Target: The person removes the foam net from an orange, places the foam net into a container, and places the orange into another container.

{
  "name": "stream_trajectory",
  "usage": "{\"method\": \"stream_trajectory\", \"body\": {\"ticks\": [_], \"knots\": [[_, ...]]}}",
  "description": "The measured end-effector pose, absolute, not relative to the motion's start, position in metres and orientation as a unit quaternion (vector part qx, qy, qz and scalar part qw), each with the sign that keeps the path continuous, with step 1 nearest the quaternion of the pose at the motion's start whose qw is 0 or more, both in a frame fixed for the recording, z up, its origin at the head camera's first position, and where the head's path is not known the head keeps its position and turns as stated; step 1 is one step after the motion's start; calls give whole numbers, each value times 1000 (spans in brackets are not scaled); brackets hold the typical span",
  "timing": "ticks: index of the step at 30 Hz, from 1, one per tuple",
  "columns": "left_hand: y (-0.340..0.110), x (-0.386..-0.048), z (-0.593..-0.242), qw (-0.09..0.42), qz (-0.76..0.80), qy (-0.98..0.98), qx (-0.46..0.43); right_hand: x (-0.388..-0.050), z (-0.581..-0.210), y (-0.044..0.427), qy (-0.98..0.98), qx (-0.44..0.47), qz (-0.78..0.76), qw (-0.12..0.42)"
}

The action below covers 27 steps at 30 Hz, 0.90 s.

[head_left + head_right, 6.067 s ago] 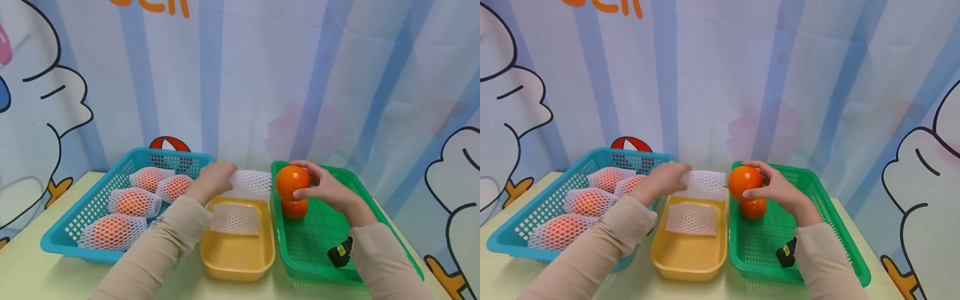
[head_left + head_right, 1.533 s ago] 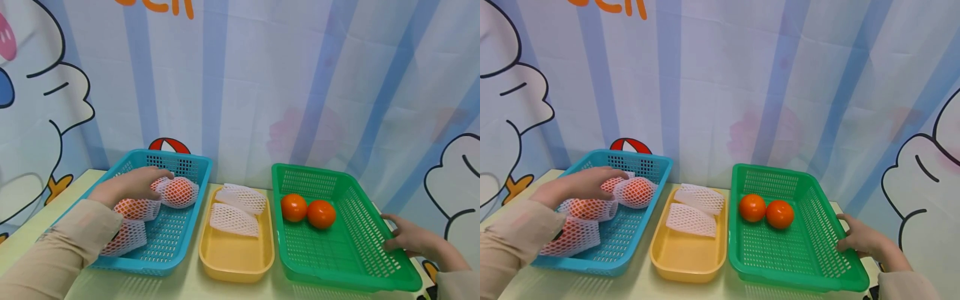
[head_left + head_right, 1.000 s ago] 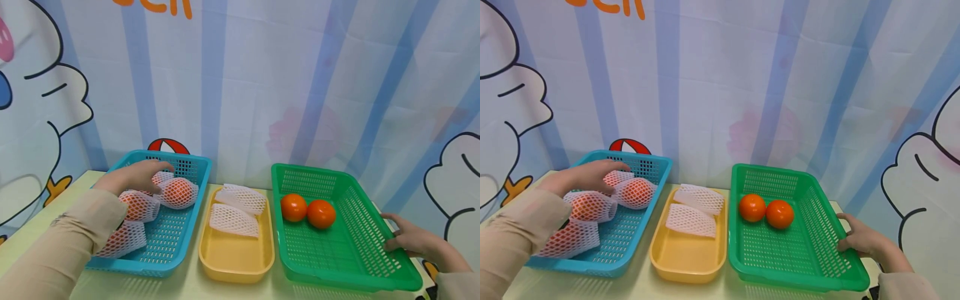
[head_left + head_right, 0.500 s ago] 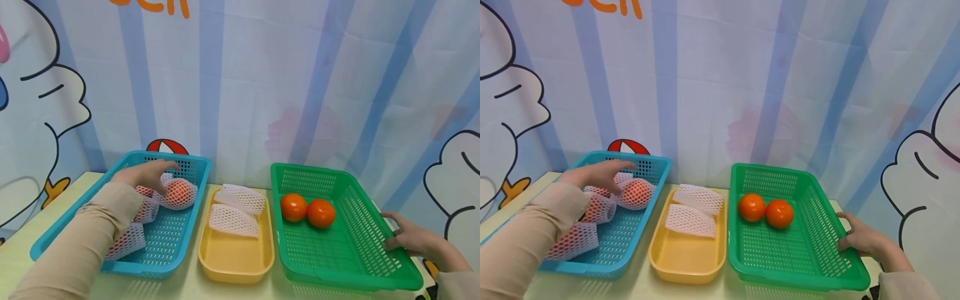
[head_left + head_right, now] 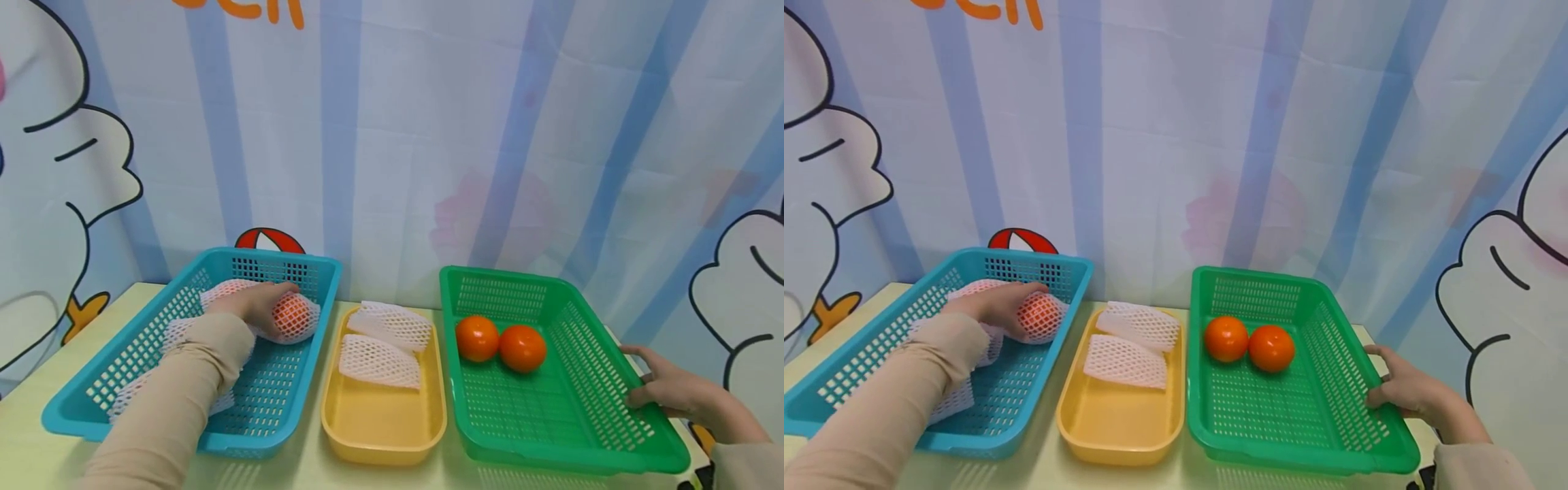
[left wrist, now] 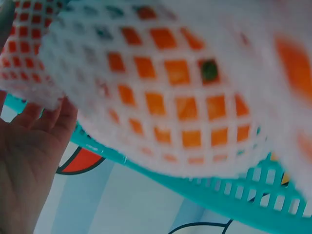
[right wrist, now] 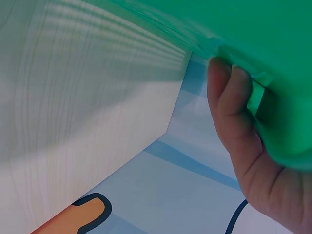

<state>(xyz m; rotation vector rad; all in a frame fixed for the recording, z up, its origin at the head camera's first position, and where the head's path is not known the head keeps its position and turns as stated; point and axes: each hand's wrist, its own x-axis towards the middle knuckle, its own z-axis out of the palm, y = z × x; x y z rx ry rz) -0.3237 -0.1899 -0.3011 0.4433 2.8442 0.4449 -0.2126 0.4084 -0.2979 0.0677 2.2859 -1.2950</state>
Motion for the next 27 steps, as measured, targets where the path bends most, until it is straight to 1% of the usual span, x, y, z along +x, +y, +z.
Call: {"method": "stream_trajectory", "body": {"ticks": [12,21,27], "knots": [[-185,-330,-321,49,137,971,187,-212,-297,408,839,22,-481,255],[-184,-333,-325,27,128,973,191,-213,-299,407,844,31,-474,249],[-187,-331,-320,26,126,973,192,-211,-299,407,847,41,-470,245]]}}
